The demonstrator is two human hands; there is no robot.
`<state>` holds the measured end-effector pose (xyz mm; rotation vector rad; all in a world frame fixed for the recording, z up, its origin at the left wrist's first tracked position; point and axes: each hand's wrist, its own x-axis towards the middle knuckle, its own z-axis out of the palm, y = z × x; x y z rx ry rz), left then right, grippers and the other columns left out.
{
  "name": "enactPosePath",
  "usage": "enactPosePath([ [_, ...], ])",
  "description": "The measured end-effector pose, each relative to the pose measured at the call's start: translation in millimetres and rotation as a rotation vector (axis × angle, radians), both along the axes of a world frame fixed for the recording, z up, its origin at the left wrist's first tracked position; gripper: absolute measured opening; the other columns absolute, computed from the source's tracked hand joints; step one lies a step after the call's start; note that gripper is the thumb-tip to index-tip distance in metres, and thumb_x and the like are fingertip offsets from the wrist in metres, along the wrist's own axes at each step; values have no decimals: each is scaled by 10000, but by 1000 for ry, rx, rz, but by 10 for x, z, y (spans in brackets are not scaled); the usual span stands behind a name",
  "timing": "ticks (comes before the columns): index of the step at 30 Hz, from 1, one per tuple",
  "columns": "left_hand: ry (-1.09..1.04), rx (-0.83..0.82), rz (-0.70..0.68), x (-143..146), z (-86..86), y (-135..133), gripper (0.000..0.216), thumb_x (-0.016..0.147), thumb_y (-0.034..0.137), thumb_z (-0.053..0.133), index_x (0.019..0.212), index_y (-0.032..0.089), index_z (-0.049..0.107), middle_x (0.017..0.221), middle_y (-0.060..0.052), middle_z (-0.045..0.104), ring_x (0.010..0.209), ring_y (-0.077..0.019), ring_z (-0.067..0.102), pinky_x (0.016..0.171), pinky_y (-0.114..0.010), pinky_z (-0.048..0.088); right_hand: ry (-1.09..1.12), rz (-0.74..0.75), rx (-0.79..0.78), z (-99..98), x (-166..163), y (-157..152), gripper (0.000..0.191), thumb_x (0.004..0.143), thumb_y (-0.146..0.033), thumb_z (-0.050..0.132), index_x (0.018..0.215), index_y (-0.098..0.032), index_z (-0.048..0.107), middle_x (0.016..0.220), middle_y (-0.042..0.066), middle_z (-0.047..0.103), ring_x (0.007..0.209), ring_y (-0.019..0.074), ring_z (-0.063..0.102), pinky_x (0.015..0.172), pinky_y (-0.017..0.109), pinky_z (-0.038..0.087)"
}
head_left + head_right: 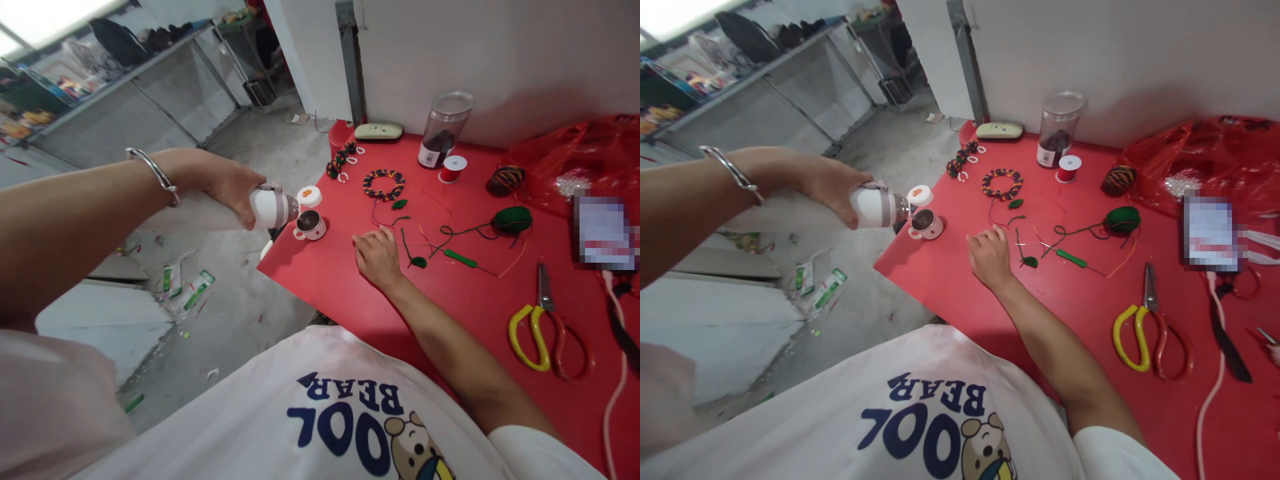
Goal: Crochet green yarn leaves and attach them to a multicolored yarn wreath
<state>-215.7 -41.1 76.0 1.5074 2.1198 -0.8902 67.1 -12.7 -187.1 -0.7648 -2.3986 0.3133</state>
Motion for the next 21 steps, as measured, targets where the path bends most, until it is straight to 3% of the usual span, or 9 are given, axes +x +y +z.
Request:
enactPosePath([
  [7, 27, -15, -30, 0, -1, 22, 644, 517, 411, 833, 1101, 210, 651, 928, -18, 750, 892, -263, 694, 762, -308, 505, 3, 4, -13, -1, 1, -2, 327, 1027, -200, 530, 1243, -176, 774, 1070, 110, 820, 1062, 262, 645, 1204, 491, 337],
  [18, -59, -27, 37, 83, 26, 39, 690, 492, 344, 826, 1154, 200, 693, 933, -4, 768, 932, -275, 689, 885, -346, 512, -8, 8, -33, -9, -8, 6, 323, 1013, -195, 545, 1238, -187, 777, 1062, 103, 820, 1051, 262, 634, 1199, 482, 321],
  [21, -73, 88, 50, 92, 1, 14, 677, 465, 361, 869, 1106, 209, 712, 870, 14, 755, 952, -283, 682, 920, -369, 520, -16, 4, -34, -11, -9, 5, 323, 1019, -196, 539, 1244, -183, 770, 1070, 97, 821, 1049, 257, 635, 1200, 476, 314],
])
